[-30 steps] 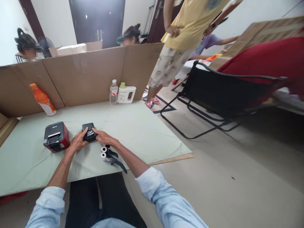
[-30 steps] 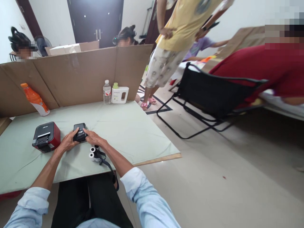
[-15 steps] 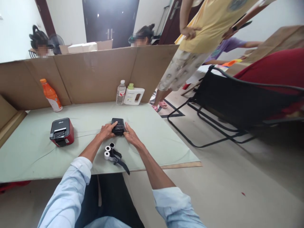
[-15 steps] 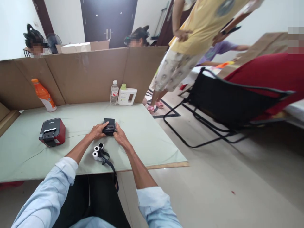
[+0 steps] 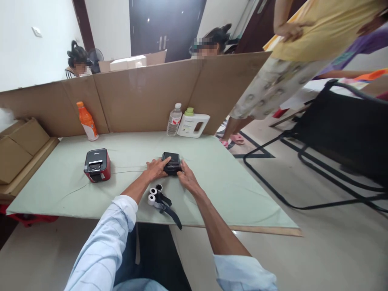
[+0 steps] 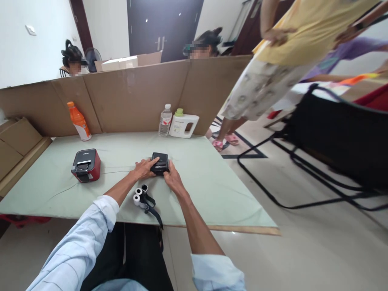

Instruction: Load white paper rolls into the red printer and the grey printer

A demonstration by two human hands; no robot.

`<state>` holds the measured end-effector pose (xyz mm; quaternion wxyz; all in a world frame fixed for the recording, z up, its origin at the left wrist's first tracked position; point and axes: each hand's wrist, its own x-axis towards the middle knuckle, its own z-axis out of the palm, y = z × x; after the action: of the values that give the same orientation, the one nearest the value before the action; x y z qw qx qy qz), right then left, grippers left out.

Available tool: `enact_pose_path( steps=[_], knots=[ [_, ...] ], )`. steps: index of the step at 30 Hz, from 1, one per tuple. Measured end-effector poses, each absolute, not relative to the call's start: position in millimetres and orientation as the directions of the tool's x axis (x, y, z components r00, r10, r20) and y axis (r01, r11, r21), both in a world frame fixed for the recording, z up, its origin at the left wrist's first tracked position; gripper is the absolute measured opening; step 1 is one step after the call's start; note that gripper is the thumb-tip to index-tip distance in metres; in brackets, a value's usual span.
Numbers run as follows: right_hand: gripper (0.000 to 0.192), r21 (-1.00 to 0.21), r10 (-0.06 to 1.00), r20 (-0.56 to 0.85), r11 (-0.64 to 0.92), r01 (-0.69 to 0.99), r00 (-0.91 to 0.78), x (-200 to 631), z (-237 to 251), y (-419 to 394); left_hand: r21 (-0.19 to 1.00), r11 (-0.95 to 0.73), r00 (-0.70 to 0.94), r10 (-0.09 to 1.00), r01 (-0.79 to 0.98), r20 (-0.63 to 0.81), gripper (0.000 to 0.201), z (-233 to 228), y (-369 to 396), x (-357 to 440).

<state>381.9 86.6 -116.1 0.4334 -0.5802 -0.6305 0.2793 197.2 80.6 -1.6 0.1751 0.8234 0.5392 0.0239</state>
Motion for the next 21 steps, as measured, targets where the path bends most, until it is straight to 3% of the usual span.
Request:
enact_pose_path(
  steps=[2, 4, 6, 9, 11, 13, 16, 18, 21],
  knots=[
    [0.081, -0.849, 0.971, 0.207, 0.117, 0.515, 0.121, 377.9, -112.1, 78.5, 0.293, -0.370, 0.429, 0.888, 0.881, -0.167, 0.082, 5.2, 74.8, 192.9],
    [0.076, -0.812, 0.939, 0.280, 0.120, 0.571, 0.202, 374.0, -104.7, 69.2, 0.275, -0.398, 0.442, 0.890, 0.875, -0.116, 0.066, 18.2, 66.6, 174.5],
    [0.069, -0.772, 0.889, 0.383, 0.158, 0.616, 0.252, 367.3, -93.1, 60.8, 0.263, -0.400, 0.394, 0.916, 0.878, 0.076, 0.054, 36.6, 55.2, 137.0],
    [0.059, -0.754, 0.865, 0.468, 0.283, 0.593, 0.181, 341.6, -69.3, 53.8, 0.297, -0.265, 0.117, 0.893, 0.917, 0.436, 0.056, 65.0, 34.0, 49.3],
    [0.056, -0.783, 0.886, 0.462, 0.382, 0.492, 0.047, 309.3, -52.2, 53.2, 0.391, -0.075, -0.161, 0.829, 0.917, 0.536, 0.063, 75.9, 19.3, -14.9],
    [0.059, -0.835, 0.909, 0.392, 0.416, 0.359, -0.143, 266.1, -36.7, 54.3, 0.545, 0.126, -0.421, 0.782, 0.829, 0.459, 0.078, 75.7, 5.4, -67.6],
    [0.072, -0.921, 0.859, 0.209, 0.334, 0.200, -0.468, 194.4, -18.2, 55.5, 0.815, 0.301, -0.615, 0.784, 0.494, 0.083, 0.089, 58.7, -11.9, -108.3],
    [0.079, -0.955, 0.766, 0.158, 0.279, 0.100, -0.623, 153.1, -9.1, 54.4, 0.895, 0.303, -0.565, 0.822, 0.326, -0.073, 0.086, 45.4, -20.1, -112.5],
    [0.075, -0.962, 0.668, 0.204, 0.273, -0.020, -0.716, 115.0, -0.8, 48.8, 0.949, 0.204, -0.466, 0.882, 0.240, -0.072, 0.077, 36.2, -27.0, -103.6]
  ],
)
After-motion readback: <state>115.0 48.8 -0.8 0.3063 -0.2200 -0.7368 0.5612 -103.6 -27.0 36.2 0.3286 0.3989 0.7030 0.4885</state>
